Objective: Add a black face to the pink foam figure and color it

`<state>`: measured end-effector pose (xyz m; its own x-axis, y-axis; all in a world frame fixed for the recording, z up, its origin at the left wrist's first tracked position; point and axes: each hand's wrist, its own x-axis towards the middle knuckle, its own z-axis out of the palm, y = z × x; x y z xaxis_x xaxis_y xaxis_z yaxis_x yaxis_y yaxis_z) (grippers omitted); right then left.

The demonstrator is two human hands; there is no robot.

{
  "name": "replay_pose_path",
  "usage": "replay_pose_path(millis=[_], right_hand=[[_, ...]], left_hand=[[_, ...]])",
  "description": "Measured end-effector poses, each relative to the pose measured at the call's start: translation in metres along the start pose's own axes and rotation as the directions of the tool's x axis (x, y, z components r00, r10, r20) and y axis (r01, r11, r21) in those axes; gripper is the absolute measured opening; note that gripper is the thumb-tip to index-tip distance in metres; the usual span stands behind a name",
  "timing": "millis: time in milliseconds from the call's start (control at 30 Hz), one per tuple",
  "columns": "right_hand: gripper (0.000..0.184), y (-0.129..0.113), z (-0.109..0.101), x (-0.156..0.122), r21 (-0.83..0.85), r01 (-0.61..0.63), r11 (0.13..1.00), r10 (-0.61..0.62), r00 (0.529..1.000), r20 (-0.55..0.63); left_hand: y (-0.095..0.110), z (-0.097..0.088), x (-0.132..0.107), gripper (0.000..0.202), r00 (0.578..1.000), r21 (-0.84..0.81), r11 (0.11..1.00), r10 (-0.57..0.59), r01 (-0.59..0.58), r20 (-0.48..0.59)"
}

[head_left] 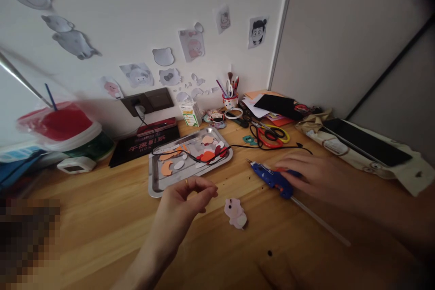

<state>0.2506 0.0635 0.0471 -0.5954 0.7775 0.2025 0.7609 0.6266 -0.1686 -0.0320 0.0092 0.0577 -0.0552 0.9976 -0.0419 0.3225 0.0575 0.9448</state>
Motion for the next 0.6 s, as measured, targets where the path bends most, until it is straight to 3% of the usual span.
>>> replay_pose_path(millis=[100, 333, 467, 600], right_hand=[[0.028, 0.000, 0.000, -0.001, 0.029, -0.007, 1.000, 0.008, 1.000, -0.009], [0.020, 0.002, 0.000, -0.006, 0.238, -0.076, 0.968, 0.099, 0.991, -0.086], [0.017, -0.009, -0.005, 0.000, 0.349, -0.103, 0.932, 0.138, 0.988, -0.076], [0.016, -0.021, 0.002, 0.007, 0.387, -0.055, 0.920, 0.066, 0.998, -0.017]], left_hand=[[-0.007, -0.008, 0.008, 0.019, 1.000, 0.137, 0.990, -0.022, 0.020, 0.009], [-0.023, -0.012, 0.019, 0.020, 0.994, 0.270, 0.963, -0.014, -0.015, 0.104], [-0.030, -0.002, 0.017, 0.013, 0.975, 0.332, 0.933, 0.070, -0.139, 0.212], [-0.034, 0.011, 0.018, 0.017, 0.912, 0.395, 0.858, 0.179, -0.328, 0.369]])
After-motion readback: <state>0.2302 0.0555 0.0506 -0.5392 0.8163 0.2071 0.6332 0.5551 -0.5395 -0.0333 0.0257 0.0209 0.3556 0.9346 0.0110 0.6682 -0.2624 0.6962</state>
